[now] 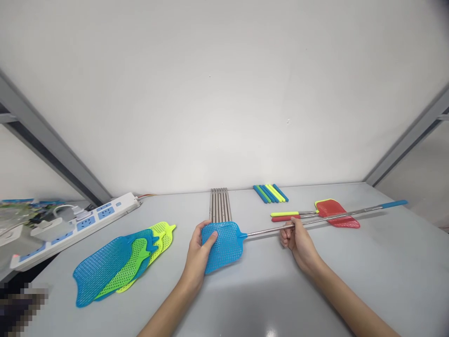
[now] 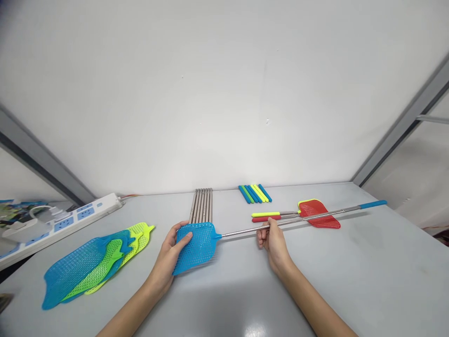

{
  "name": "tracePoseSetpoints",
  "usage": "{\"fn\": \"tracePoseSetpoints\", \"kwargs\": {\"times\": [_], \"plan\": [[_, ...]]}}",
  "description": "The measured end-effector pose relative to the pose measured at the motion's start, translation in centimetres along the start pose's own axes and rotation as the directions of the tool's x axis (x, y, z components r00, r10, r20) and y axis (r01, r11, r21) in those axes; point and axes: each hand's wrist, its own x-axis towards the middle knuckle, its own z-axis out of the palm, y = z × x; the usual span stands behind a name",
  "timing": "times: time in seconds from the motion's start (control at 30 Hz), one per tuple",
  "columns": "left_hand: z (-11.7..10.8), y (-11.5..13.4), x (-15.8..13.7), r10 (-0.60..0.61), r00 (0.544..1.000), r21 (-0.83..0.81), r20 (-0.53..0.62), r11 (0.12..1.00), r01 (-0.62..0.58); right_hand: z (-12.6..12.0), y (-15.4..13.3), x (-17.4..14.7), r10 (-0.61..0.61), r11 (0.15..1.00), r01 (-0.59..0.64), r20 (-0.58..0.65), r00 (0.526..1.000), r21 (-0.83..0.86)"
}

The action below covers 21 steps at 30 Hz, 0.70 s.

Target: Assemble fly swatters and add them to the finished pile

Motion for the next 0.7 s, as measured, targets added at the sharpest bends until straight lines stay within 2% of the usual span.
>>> {"fn": "tracePoseSetpoints", "kwargs": {"times": [0.7], "plan": [[-0.33, -0.63, 0.33, 0.046, 0.999, 0.049, 0.022, 0.998, -0.047, -0.06, -0.14, -0.09, 0.008, 1.000, -0.008, 0.010, 1.000, -0.012]]}}
